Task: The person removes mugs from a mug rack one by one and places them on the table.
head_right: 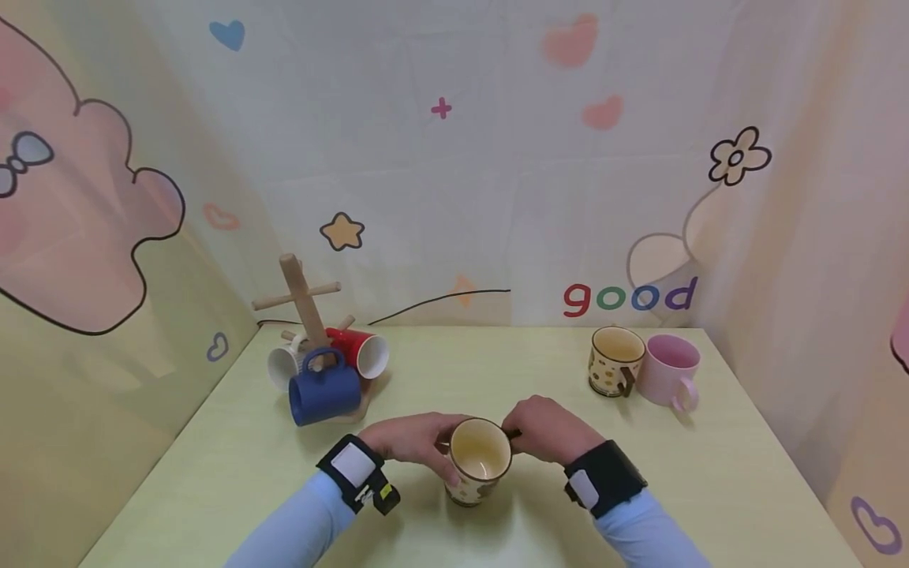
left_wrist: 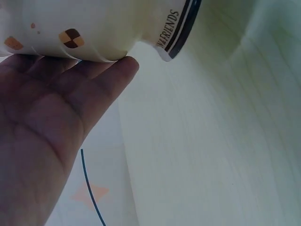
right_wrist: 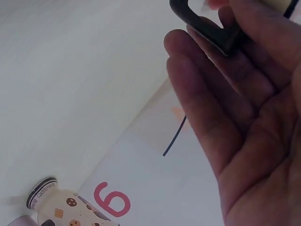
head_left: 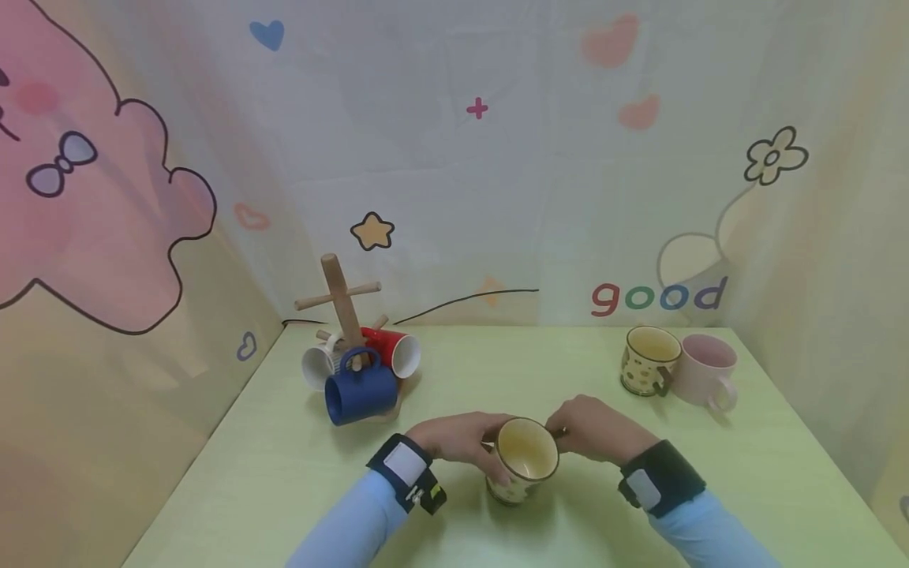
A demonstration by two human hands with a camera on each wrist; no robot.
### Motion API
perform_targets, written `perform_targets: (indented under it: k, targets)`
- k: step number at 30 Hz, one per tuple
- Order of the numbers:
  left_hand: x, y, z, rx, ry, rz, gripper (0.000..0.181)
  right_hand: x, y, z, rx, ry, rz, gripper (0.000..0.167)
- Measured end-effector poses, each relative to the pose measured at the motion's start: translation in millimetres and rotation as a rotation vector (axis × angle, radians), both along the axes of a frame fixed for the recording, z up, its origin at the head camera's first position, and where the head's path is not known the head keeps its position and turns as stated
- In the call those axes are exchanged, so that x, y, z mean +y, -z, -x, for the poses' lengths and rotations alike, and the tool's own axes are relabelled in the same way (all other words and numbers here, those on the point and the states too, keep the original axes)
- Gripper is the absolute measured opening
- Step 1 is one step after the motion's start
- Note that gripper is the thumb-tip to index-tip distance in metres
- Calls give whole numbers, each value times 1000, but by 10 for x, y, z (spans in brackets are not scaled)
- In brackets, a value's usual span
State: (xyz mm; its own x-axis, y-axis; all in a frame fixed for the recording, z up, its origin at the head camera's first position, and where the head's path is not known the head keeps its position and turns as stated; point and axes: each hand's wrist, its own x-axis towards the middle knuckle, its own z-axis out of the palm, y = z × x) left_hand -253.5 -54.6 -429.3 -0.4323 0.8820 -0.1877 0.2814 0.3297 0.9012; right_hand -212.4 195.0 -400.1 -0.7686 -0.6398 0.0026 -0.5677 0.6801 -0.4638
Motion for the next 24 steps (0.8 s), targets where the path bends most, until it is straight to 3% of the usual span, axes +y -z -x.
perform_targets:
  k: [4, 7, 14, 18, 21, 24]
  targets:
    - [-39, -14, 30, 23, -36, -41, 72, 44, -57, -12, 5, 35, 14, 7]
    - [-73, -11, 54, 89, -102, -29, 69, 80, -67, -21, 10, 98, 28, 7]
    - [-168, -62, 55, 271, -325, 165, 66, 139, 12, -15, 50, 334, 39, 6]
    - [-172, -101, 61, 352, -386, 250, 68, 164, 50, 3, 81, 432, 36, 7]
    - [-163, -86, 68, 486, -399, 355, 68, 170, 61, 31, 97, 490, 40, 12]
    - [-146, -40, 64, 703, -387, 528, 67, 180, 68, 61, 94, 558, 57, 17]
